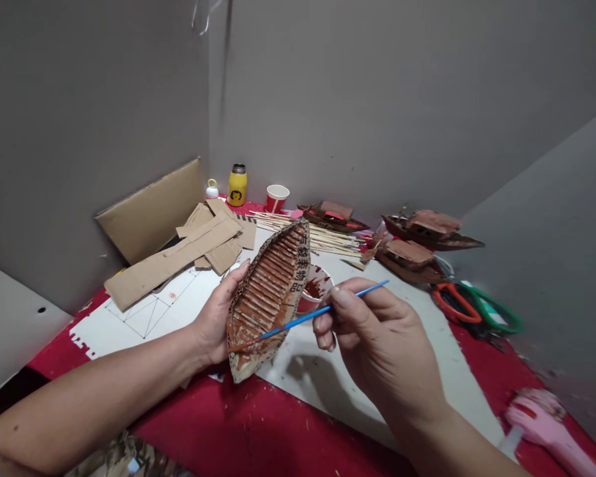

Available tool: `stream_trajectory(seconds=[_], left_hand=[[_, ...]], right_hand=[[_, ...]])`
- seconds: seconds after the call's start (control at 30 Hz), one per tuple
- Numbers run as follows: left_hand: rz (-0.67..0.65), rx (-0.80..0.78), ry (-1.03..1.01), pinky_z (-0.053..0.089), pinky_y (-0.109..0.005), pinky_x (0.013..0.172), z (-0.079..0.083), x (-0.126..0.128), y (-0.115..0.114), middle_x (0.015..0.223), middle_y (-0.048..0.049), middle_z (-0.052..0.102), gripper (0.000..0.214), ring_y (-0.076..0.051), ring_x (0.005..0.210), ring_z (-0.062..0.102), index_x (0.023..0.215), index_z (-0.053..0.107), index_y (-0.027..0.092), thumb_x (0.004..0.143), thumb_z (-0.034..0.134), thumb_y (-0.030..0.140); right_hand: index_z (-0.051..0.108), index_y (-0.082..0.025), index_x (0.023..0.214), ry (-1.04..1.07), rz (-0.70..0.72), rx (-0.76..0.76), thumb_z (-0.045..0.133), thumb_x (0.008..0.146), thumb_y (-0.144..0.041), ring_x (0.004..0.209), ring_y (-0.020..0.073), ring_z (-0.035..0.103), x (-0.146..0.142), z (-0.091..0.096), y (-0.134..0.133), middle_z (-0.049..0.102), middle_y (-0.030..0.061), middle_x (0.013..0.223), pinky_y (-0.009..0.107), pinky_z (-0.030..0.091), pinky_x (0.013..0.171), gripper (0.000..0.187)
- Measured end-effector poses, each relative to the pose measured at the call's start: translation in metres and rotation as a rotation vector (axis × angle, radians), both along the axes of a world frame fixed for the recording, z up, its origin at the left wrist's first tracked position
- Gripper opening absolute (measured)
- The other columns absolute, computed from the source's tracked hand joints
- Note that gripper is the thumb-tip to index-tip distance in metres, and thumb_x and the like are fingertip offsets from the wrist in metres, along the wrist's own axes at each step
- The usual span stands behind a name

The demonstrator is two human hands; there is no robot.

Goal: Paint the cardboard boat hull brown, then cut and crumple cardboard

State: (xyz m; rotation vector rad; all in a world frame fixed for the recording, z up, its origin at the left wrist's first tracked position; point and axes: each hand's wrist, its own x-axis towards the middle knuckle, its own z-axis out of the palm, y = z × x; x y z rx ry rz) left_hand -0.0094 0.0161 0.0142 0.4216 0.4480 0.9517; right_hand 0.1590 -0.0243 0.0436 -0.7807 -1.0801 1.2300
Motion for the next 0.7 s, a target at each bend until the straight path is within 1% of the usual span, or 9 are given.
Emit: stream_trajectory(seconds=[0.1,0.17,0.27,0.4,0.5,0.6,0.7], left_hand=[[-0.033,-0.085,0.057,0.055,-0.036,0.084,0.005,-0.001,0.0,0.089,-0.0114,0.079,0.05,-0.022,0.078,0.072,0.096,0.076,0.011,0.099,0.041,0.046],[-0.054,-0.083,0.066,0.056,-0.037,0.08,0.008,-0.002,0.0,0.088,-0.013,0.079,0.055,-0.023,0.076,0.072,0.095,0.077,0.009,0.1,0.037,0.047],[-0.04,-0.08,0.067,0.056,-0.036,0.077,0.011,-0.003,-0.001,0.087,-0.0133,0.079,0.055,-0.023,0.074,0.072,0.094,0.077,0.009,0.099,0.038,0.046],[0.008,-0.121,0.094,0.057,-0.034,0.074,0.012,-0.004,0.0,0.079,-0.0109,0.078,0.05,-0.021,0.069,0.071,0.09,0.077,0.011,0.099,0.04,0.044],[0.01,-0.117,0.078,0.057,-0.034,0.077,0.011,-0.004,0.001,0.081,-0.0108,0.078,0.047,-0.021,0.07,0.071,0.091,0.076,0.011,0.099,0.041,0.042],[0.006,-0.087,0.05,0.055,-0.038,0.087,0.009,-0.003,0.001,0.088,-0.0114,0.079,0.046,-0.022,0.079,0.073,0.097,0.075,0.011,0.098,0.042,0.043],[-0.004,-0.075,0.069,0.052,-0.04,0.095,0.006,-0.003,0.0,0.089,-0.0117,0.079,0.045,-0.024,0.084,0.073,0.098,0.075,0.012,0.096,0.045,0.045]], right_hand=[[0.073,-0.022,0.074,-0.008,0.011,-0.009,0.08,0.083,-0.035,0.046,0.0079,0.066,0.001,0.0,-0.001,0.071,-0.0027,0.058,0.013,0.054,0.045,0.018],[0.073,-0.022,0.074,-0.017,0.014,-0.01,0.08,0.083,-0.035,0.046,0.0078,0.066,0.001,0.0,-0.001,0.071,-0.0027,0.058,0.013,0.054,0.045,0.017],[0.074,-0.022,0.075,-0.022,0.023,-0.014,0.08,0.084,-0.035,0.046,0.0078,0.065,0.003,0.001,0.0,0.071,-0.0026,0.058,0.013,0.054,0.045,0.017],[0.074,-0.022,0.075,-0.031,0.037,-0.024,0.081,0.083,-0.034,0.046,0.0078,0.065,0.005,0.001,0.0,0.071,-0.0021,0.057,0.012,0.053,0.044,0.016],[0.074,-0.022,0.075,-0.032,0.02,-0.014,0.081,0.082,-0.034,0.045,0.0084,0.064,0.006,0.002,0.0,0.071,-0.0021,0.057,0.013,0.053,0.043,0.016],[0.074,-0.023,0.076,0.001,-0.05,0.018,0.081,0.082,-0.034,0.046,0.0093,0.065,0.003,0.002,0.0,0.071,-0.0026,0.058,0.015,0.054,0.044,0.015],[0.073,-0.023,0.076,0.016,-0.108,0.021,0.082,0.081,-0.036,0.046,0.0106,0.066,0.0,0.002,0.0,0.072,-0.002,0.058,0.016,0.055,0.044,0.016]])
